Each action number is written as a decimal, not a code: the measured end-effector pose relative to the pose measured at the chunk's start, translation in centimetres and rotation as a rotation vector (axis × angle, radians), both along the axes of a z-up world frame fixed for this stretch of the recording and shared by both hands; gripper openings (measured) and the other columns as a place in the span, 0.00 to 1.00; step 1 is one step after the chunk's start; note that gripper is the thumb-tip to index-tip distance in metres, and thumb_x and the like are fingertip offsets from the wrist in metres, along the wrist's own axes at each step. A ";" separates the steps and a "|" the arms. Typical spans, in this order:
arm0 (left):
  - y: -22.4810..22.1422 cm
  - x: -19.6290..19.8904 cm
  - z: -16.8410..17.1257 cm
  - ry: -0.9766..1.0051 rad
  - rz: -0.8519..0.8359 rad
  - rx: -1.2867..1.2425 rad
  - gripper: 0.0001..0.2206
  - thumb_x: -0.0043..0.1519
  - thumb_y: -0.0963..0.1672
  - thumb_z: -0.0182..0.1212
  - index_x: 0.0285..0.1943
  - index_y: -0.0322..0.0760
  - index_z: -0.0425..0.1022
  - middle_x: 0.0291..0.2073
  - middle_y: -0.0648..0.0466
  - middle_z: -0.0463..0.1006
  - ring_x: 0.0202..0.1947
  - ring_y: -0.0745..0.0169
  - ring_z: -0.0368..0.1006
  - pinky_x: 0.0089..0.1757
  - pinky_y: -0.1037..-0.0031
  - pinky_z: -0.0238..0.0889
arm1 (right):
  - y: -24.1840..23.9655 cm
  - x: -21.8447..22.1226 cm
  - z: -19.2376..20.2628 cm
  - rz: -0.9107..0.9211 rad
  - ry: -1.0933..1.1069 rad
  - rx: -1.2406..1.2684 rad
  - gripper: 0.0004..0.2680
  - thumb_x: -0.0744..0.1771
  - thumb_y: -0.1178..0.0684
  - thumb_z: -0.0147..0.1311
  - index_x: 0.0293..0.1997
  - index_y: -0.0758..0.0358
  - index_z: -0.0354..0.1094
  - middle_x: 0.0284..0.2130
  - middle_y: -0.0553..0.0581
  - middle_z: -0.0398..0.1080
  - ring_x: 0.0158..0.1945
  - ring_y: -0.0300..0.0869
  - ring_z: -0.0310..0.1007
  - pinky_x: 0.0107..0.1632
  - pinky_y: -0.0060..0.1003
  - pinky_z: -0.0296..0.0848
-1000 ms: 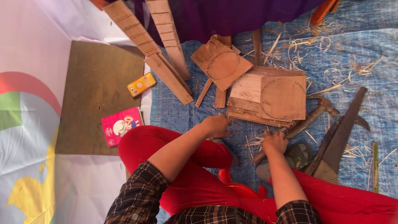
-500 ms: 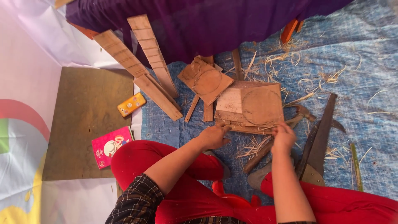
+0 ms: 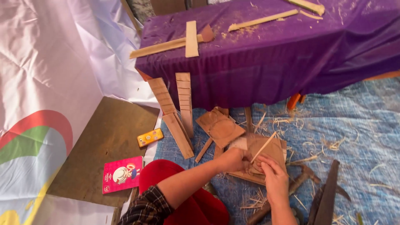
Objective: Shaving and cutting thin wooden sticks using a curved hand tool while sitting on the floor.
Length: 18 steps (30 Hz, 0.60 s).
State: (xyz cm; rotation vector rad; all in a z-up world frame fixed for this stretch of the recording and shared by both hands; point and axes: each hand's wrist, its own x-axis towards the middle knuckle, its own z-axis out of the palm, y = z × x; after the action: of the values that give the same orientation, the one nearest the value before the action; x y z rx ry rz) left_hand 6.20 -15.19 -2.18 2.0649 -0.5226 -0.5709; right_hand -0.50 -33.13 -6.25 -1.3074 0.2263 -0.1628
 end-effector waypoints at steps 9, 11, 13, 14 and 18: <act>4.8 12.2 12.5 -0.258 0.297 -0.074 0.05 0.60 0.36 0.58 0.38 0.28 0.80 0.22 0.52 0.81 0.17 0.64 0.76 0.25 0.76 0.72 | -8.7 -3.1 2.4 -0.108 -0.084 -0.327 0.09 0.70 0.69 0.45 0.54 0.83 0.69 0.46 0.73 0.75 0.40 0.53 0.75 0.43 0.40 0.73; 5.9 15.4 14.4 -0.324 0.403 0.108 0.07 0.61 0.41 0.59 0.39 0.29 0.81 0.23 0.54 0.83 0.18 0.66 0.79 0.29 0.78 0.72 | -12.6 -2.6 -1.4 -0.063 -0.024 -0.426 0.11 0.71 0.67 0.41 0.60 0.84 0.63 0.48 0.80 0.73 0.43 0.61 0.76 0.47 0.50 0.74; 6.6 17.9 15.8 -0.390 0.472 0.187 0.07 0.61 0.41 0.59 0.38 0.30 0.81 0.22 0.55 0.82 0.17 0.66 0.78 0.30 0.77 0.71 | -15.1 -0.8 -9.4 -0.018 0.004 -0.370 0.13 0.70 0.67 0.42 0.61 0.81 0.64 0.47 0.80 0.74 0.42 0.60 0.77 0.44 0.51 0.76; 6.6 19.1 16.3 -0.444 0.535 0.265 0.06 0.61 0.41 0.60 0.38 0.31 0.80 0.21 0.56 0.82 0.16 0.67 0.77 0.30 0.76 0.71 | -16.6 -0.2 -13.5 0.024 0.045 -0.318 0.14 0.69 0.67 0.44 0.63 0.78 0.65 0.47 0.79 0.75 0.41 0.59 0.77 0.42 0.51 0.77; 8.2 24.6 16.3 -0.582 0.656 0.396 0.09 0.55 0.40 0.56 0.34 0.27 0.82 0.20 0.48 0.81 0.24 0.48 0.79 0.37 0.65 0.73 | -15.4 1.6 -18.7 0.339 0.323 -0.586 0.20 0.63 0.58 0.56 0.64 0.63 0.72 0.44 0.69 0.86 0.41 0.50 0.90 0.48 0.41 0.86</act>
State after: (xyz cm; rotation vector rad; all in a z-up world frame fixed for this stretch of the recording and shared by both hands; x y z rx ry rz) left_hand 30.79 -6.94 14.13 2.6020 -0.0172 0.3558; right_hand 1.05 -48.50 -24.92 -1.9337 0.2355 0.2958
